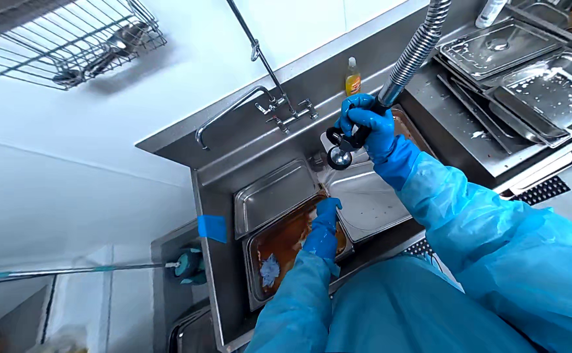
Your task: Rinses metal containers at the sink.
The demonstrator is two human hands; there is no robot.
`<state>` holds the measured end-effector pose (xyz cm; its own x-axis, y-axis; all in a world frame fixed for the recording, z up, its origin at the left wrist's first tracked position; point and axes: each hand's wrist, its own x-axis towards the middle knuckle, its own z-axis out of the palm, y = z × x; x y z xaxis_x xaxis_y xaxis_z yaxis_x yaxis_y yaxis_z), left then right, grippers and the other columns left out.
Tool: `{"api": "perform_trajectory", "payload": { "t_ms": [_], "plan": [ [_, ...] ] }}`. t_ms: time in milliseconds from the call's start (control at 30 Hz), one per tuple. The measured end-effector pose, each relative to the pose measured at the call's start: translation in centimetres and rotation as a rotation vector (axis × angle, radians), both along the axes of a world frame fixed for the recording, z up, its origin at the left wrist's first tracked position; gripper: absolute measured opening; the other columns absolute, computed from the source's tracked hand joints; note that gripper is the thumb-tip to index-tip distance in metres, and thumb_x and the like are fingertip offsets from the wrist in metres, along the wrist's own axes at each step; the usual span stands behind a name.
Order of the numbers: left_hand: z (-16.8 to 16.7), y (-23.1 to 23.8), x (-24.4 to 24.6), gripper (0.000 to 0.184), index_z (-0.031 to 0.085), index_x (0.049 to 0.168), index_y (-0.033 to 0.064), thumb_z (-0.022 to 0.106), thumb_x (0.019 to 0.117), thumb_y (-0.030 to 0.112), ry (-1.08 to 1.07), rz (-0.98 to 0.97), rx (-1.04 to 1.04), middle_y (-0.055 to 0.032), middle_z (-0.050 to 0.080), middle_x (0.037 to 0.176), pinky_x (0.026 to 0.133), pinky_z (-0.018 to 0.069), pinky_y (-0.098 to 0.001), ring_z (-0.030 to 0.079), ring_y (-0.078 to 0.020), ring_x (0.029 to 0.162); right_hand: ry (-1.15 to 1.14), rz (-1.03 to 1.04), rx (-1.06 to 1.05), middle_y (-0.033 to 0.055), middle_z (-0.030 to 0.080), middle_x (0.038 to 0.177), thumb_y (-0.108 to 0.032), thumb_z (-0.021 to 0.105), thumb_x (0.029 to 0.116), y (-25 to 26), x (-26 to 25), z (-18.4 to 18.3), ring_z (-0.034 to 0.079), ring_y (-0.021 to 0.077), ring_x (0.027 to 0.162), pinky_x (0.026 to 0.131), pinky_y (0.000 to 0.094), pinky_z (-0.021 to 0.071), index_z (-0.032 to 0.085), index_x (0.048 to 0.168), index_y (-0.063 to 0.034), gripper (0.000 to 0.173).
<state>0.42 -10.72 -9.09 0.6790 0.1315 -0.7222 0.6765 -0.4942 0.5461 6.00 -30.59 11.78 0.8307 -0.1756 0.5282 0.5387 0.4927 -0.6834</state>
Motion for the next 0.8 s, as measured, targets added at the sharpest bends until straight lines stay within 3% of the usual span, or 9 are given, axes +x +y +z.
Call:
{"api": "perform_trajectory", "payload": {
  "t_ms": [133,267,433,533,633,700,800],
  "plan": [
    [0.1,-0.6,1.1,0.023,0.067,0.094,-0.0013,0.075,0.0752,0.009,-0.025,-0.015,-0.008,-0.0225,0.065,0.093,0.064,0.0514,-0.0554,0.063,-0.0364,0.082,0.081,0.084,-0.017,0.0059,0.061,0.064,-0.007,0.055,0.089,0.0,-1.1,-0.8,0.06,0.0159,0.056,0.058,0.034,0.0544,0.066,0.088,-0.0003,0.013],
    [1.0,-0.7,1.1,0.026,0.068,0.098,0.0001,0.076,0.0778,0.013,-0.041,-0.02,-0.018,-0.022,0.066,0.098,0.069,0.053,-0.0566,0.064,-0.0367,0.089,0.094,0.147,0.005,0.0041,0.06,0.062,-0.009,0.053,0.0891,-0.2,-1.0,-2.0,0.061,0.0157,0.057,0.062,0.0352,0.0565,0.065,0.086,-0.0025,0.014],
    [2.1,-1.2,1.8,0.031,0.069,0.102,0.0005,0.077,0.0752,0.013,-0.034,-0.041,0.043,-0.0231,0.068,0.101,0.072,0.0544,-0.0596,0.066,-0.0389,0.092,0.094,0.05,-0.02,0.0055,0.063,0.067,-0.007,0.056,0.0882,-0.5,1.6,-2.9,0.061,0.0153,0.059,0.061,0.0333,0.0549,0.067,0.089,-0.0014,0.012],
    [5.7,0.2,-0.8,0.028,0.068,0.103,0.0034,0.077,0.0794,0.016,-0.103,-0.161,0.123,-0.02,0.067,0.1,0.068,0.0528,-0.0568,0.065,-0.0365,0.089,0.053,-0.025,-0.028,0.006,0.063,0.069,-0.007,0.056,0.0892,-1.1,3.4,-3.0,0.06,0.0154,0.06,0.059,0.0323,0.0536,0.066,0.09,0.0,0.012],
    [4.9,0.2,1.5,0.029,0.071,0.099,0.0029,0.077,0.075,0.019,-0.122,-0.086,0.175,-0.022,0.067,0.097,0.067,0.051,-0.0604,0.064,-0.0389,0.088,0.044,-0.049,-0.027,0.0068,0.064,0.069,-0.005,0.057,0.0894,-1.8,4.8,-3.2,0.06,0.0152,0.059,0.058,0.0317,0.0538,0.066,0.09,0.0013,0.011],
    [6.0,0.8,2.1,0.03,0.071,0.101,0.0038,0.077,0.0759,0.018,-0.112,-0.125,0.231,-0.022,0.068,0.1,0.073,0.0509,-0.0623,0.064,-0.0399,0.093,0.018,-0.054,-0.05,0.0067,0.064,0.069,-0.005,0.059,0.0888,-2.4,5.4,-3.6,0.06,0.0144,0.058,0.056,0.0307,0.0524,0.066,0.09,0.0019,0.01],
    [5.4,2.0,3.6,0.028,0.077,0.097,0.0088,0.08,0.0696,0.013,-0.194,-0.142,0.345,-0.0199,0.072,0.096,0.076,0.0513,-0.0681,0.068,-0.0413,0.094,-0.009,-0.069,-0.055,0.0067,0.064,0.069,-0.004,0.062,0.0875,-3.4,5.9,-3.8,0.059,0.0137,0.057,0.054,0.0295,0.0512,0.066,0.09,0.0019,0.008]
  ]
}}
